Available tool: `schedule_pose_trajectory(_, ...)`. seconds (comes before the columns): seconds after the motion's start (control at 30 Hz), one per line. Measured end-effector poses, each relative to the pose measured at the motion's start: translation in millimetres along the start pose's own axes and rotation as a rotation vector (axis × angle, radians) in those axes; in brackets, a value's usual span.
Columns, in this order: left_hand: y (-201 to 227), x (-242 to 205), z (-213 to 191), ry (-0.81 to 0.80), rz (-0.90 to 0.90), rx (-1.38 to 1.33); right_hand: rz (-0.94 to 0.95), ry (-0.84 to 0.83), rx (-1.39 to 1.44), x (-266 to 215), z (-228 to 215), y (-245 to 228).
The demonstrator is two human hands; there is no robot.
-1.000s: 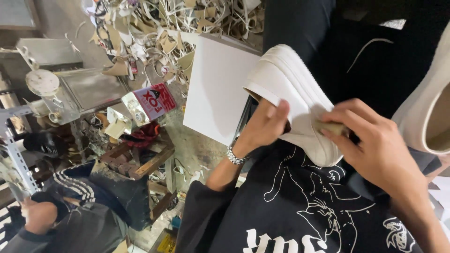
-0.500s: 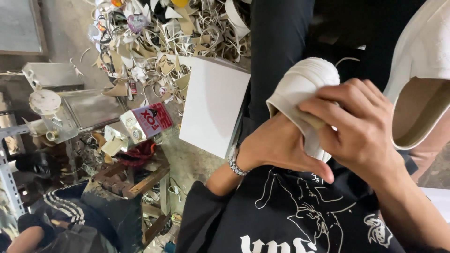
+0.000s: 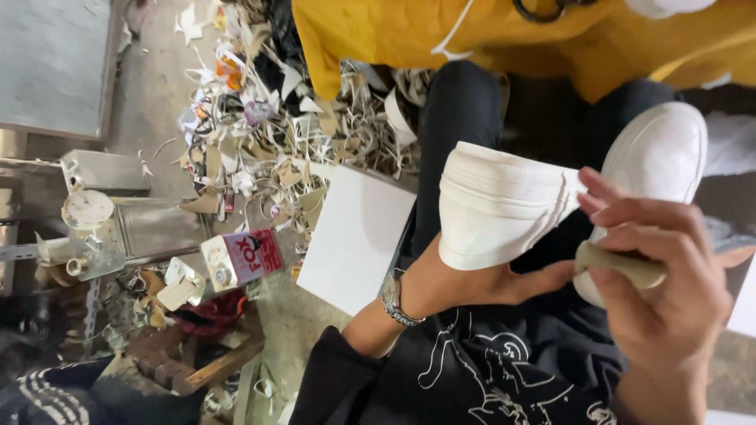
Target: The person picks up a pair of white slip-on shoes and uses a small cloth to wipe the exterior surfaces of one shoe. They rotate the shoe to clean the sides, sole, and upper, then place it on the table.
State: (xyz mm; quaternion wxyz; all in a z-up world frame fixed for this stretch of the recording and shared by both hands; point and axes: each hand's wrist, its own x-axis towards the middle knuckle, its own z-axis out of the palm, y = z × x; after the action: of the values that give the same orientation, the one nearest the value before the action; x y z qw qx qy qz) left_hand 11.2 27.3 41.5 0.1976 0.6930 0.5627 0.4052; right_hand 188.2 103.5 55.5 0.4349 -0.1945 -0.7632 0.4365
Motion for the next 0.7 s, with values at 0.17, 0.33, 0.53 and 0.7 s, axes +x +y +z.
schedule_pose_trajectory(0.17, -5.1, 10.2, -18.1, -0.145, -0.031, -0.066, -0.012, -0.032, 0.093, 6.7, 5.9, 14.6)
schedule_pose_trajectory(0.33, -1.5, 2.1, -19.5, -0.125, -0.118, -0.030, 0.134, -0.023, 0.122, 2.5, 26.9, 28.1)
schedule_pose_trajectory(0.53, -8.8, -0.1, -26.0, -0.002, -0.035, -0.044, 0.270, -0.042, 0.224, -7.1, 32.2, 35.3)
schedule_pose_trajectory(0.7, -20.6, -2.0, -8.6, -0.057, -0.050, 0.169, 0.248, 0.044, 0.274, 1.5, 28.2, 23.9)
